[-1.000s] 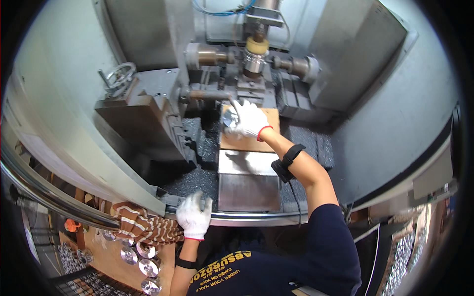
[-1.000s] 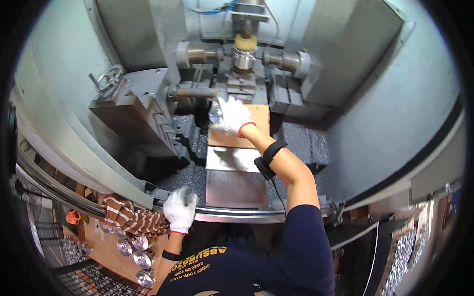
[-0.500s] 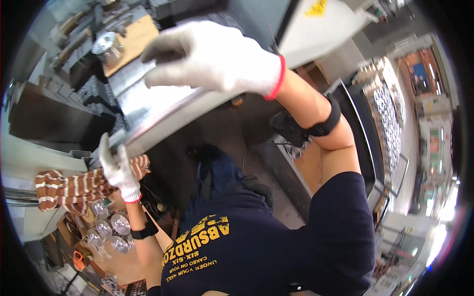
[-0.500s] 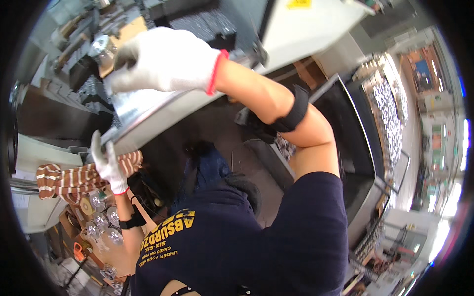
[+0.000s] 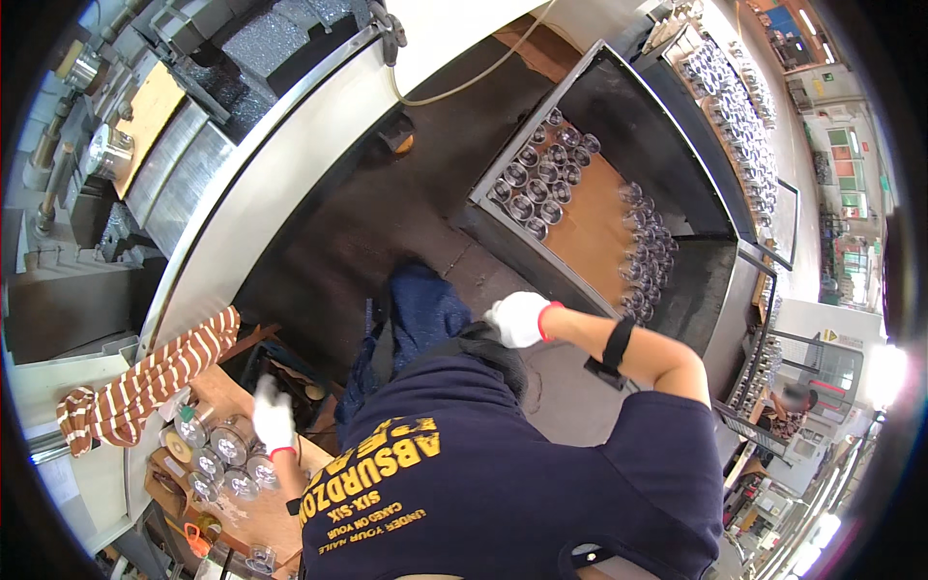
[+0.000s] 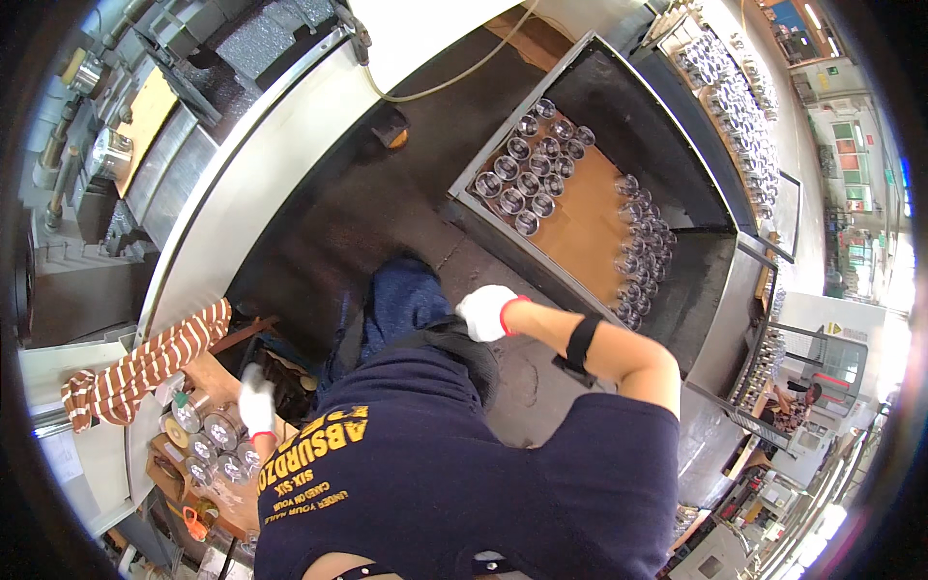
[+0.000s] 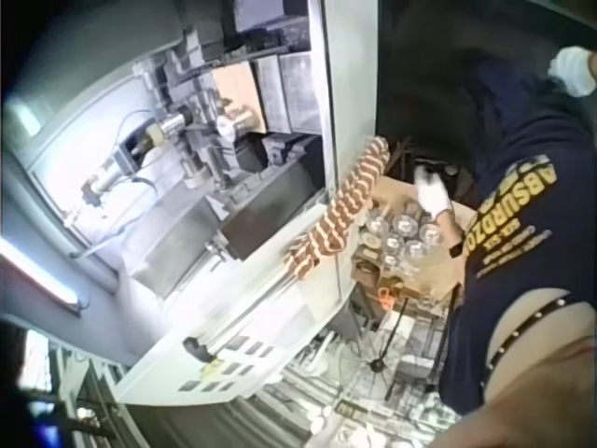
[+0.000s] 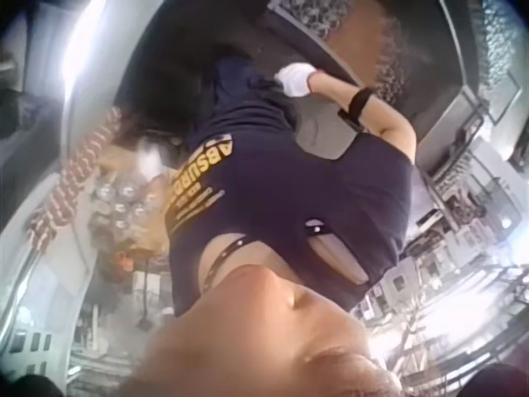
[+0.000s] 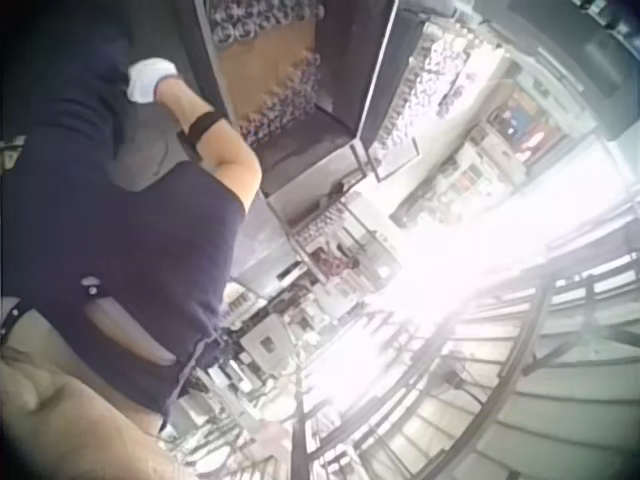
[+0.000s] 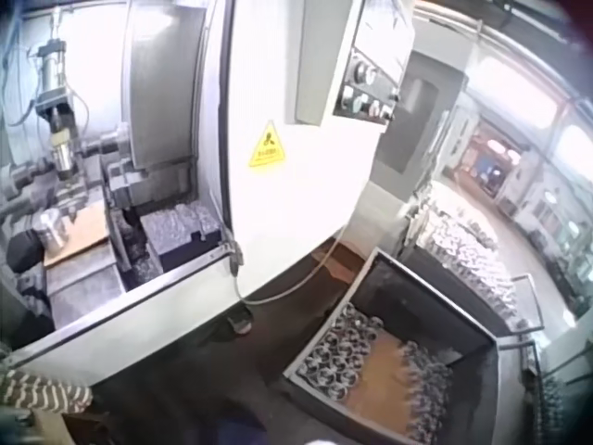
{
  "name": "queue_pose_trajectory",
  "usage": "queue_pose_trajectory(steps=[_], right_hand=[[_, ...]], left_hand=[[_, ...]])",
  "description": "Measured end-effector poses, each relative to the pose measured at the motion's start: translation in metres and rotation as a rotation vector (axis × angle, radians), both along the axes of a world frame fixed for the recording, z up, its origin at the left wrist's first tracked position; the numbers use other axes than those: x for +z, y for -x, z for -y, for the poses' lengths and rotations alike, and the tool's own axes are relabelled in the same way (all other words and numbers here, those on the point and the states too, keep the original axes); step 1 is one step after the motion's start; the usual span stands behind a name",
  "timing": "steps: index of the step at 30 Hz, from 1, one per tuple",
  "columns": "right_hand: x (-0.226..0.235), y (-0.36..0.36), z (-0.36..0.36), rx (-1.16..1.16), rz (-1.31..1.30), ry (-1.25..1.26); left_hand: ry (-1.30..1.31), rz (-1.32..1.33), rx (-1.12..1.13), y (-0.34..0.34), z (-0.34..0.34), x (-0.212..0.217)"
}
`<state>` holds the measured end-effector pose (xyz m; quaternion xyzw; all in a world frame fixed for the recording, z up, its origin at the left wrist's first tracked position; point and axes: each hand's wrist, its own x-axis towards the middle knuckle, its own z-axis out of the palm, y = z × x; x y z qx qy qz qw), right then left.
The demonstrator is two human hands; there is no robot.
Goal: Operate a vertical machining center to process engine pistons, including loading, unloading, inspection, and sorting.
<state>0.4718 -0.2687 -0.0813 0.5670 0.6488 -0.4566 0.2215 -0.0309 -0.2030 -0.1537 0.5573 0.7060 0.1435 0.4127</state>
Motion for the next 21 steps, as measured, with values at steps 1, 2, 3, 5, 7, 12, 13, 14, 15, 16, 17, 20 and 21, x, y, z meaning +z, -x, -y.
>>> queue_pose_trajectory(steps=[1, 2, 3, 5, 7, 12, 13, 14, 15, 16, 17, 20, 21], right_hand=[[-0.005, -0.001, 0.01, -0.059, 0.0, -0.086], [-0.006, -0.004, 0.018, -0.116, -0.002, -0.172], [0.001, -0.002, 0.005, -0.123, -0.05, -0.146], [-0.018, -0.009, 0.012, -0.201, -0.085, -0.068], [-0.021, -0.022, 0.024, -0.31, -0.118, -0.058], [-0.011, -0.061, 0.036, -0.234, -0.18, 0.121], [0.001, -0.062, 0.024, -0.169, -0.151, 0.294], [0.013, -0.063, 0.011, -0.099, -0.115, 0.465], [0.011, -0.071, 0.009, -0.199, -0.234, 0.587], [0.006, -0.085, 0.019, -0.302, -0.349, 0.713], [-0.05, -0.114, 0.058, -0.494, -0.576, 0.815], [-0.108, -0.158, 0.059, -0.435, -0.936, 0.703], [-0.089, -0.139, 0.029, -0.678, -0.741, 0.884]], left_hand=[[0.223, -0.223, -0.326, 0.004, 0.003, -0.014], [0.449, -0.448, -0.645, 0.009, 0.008, -0.033], [0.466, -0.487, -0.569, 0.08, 0.097, -0.111], [0.825, 0.128, -1.121, 0.073, 0.072, -0.118], [0.806, 0.101, -1.109, 0.068, 0.073, -0.12], [0.774, 0.06, -1.002, 0.046, 0.111, -0.104], [0.772, 0.053, -0.968, 0.041, 0.125, -0.101], [0.771, 0.045, -0.93, 0.036, 0.139, -0.097], [0.764, 0.042, -0.902, 0.025, 0.147, -0.092], [0.76, 0.04, -0.874, 0.017, 0.157, -0.089], [0.756, 0.037, -0.846, 0.008, 0.167, -0.086], [0.746, 0.034, -0.739, -0.023, 0.197, -0.073], [0.745, 0.009, -0.698, -0.03, 0.206, -0.073]])
